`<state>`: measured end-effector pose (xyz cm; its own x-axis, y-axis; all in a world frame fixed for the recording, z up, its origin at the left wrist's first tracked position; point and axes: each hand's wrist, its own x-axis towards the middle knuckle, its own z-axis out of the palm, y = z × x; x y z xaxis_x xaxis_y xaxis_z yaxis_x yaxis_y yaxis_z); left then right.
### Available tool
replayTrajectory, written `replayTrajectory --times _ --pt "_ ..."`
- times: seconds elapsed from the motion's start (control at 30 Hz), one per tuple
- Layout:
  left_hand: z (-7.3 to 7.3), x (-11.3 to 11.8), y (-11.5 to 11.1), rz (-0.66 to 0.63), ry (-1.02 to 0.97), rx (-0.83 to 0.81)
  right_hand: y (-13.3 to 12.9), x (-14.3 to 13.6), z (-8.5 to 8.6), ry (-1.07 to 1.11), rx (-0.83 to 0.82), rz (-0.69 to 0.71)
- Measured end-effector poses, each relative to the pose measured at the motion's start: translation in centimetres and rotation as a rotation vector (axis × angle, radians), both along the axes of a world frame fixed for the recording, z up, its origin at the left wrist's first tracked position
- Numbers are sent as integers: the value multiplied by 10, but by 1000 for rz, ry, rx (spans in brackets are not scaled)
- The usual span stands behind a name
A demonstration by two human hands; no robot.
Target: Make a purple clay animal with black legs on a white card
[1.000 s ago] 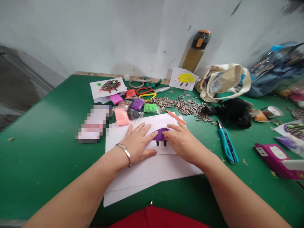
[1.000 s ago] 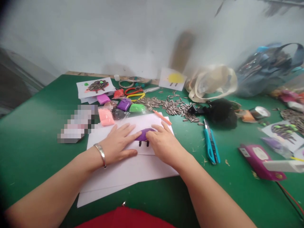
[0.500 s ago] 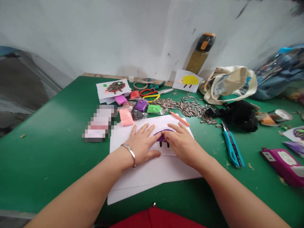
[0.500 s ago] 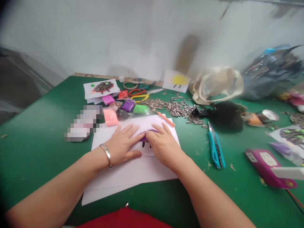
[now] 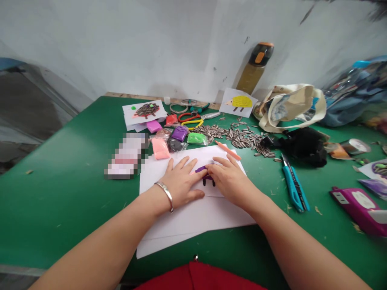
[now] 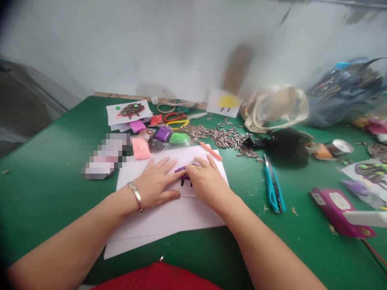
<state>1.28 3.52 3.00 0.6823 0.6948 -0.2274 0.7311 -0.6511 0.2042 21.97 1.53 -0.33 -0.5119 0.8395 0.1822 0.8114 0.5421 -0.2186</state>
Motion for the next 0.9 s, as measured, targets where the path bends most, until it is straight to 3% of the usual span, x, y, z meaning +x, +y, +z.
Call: replayTrajectory --times 0.23,0.33,0.43,0.6,0.9 --pt "2 2 1 17 -1 -11 -5 11 21 145 53 -34" --pt "1 2 0 15 -17 2 -11 21 36 129 -10 -108" --pt "0 1 0 22 -12 2 -16 27 45 109 -56 -67" --pt "1 1 0 22 -1 -14 -20 26 39 55 -52 31" --pt "-2 2 -2 20 -12 -5 -25 20 30 -44 -38 45"
